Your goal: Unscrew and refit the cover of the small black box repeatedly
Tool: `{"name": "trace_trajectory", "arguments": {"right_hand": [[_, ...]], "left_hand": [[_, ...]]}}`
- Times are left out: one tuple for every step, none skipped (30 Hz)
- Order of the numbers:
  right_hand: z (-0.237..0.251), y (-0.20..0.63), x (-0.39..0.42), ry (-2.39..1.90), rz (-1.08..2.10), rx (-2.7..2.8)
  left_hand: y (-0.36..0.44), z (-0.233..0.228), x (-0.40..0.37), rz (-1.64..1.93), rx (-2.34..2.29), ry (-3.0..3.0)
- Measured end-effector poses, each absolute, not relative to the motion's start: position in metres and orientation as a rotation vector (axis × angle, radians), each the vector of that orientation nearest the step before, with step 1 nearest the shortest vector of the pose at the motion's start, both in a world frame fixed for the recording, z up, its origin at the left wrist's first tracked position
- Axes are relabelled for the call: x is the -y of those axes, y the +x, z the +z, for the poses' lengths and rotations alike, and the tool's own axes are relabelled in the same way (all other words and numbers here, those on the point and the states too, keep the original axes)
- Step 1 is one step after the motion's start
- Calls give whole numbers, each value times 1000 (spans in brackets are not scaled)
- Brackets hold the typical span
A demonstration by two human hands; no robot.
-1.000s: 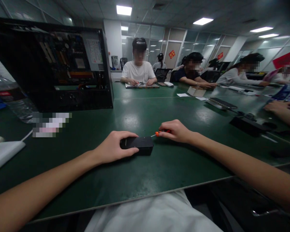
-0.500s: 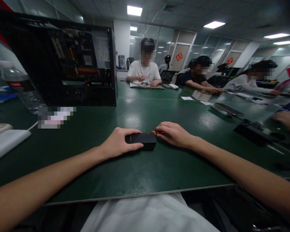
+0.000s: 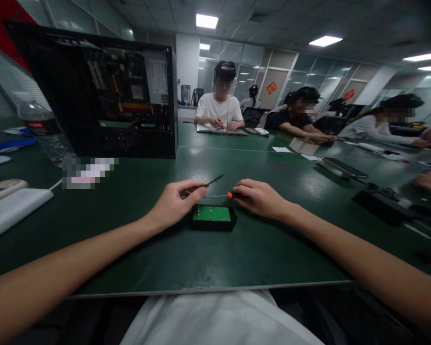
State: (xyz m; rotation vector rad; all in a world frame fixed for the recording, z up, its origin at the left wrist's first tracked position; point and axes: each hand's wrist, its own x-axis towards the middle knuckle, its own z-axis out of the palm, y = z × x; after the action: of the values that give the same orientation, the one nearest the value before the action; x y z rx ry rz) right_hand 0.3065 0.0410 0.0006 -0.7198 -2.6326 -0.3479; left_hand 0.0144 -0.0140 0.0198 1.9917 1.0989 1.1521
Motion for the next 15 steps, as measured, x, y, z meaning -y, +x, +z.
{"name": "trace_trajectory", "arguments": {"right_hand": [[-1, 308, -44, -797, -250, 2642], [-2, 309, -47, -862, -163, 2651], [-3, 309, -49, -913, -93, 2661], [-3, 310, -50, -949, -42, 2670], [-2, 309, -50, -971, -13, 2675], [-1, 309, -49, -980, -12, 2671], [1, 308, -47, -974, -30, 2652], [4, 306, -43, -941, -47, 2631], [8, 303, -38, -875, -49, 2620], [11, 299, -32, -787, -30, 2618], [14, 294, -25, -697, 3, 2626], [16, 288, -17, -624, 38, 2643], [17, 281, -9, -580, 56, 2663], [18, 273, -2, -566, 50, 2682], [19, 266, 5, -572, 28, 2694]], "left_hand": [[11, 19, 10, 1151, -1154, 1981], [7, 19, 5, 1144, -1214, 1963], [3, 17, 1, 1121, -1254, 1928], [-1, 16, -3, 1093, -1279, 1896], [-3, 15, -7, 1050, -1288, 1877], [-5, 13, -10, 1019, -1277, 1846], [-6, 12, -12, 1003, -1256, 1809], [-6, 11, -13, 1004, -1229, 1763], [-5, 11, -14, 1026, -1198, 1707], [-3, 10, -14, 1061, -1165, 1642], [-1, 10, -13, 1096, -1126, 1574], [2, 10, -11, 1125, -1081, 1505], [4, 10, -9, 1144, -1031, 1435], [7, 10, -6, 1144, -977, 1365], [10, 11, -3, 1137, -933, 1301]]}}
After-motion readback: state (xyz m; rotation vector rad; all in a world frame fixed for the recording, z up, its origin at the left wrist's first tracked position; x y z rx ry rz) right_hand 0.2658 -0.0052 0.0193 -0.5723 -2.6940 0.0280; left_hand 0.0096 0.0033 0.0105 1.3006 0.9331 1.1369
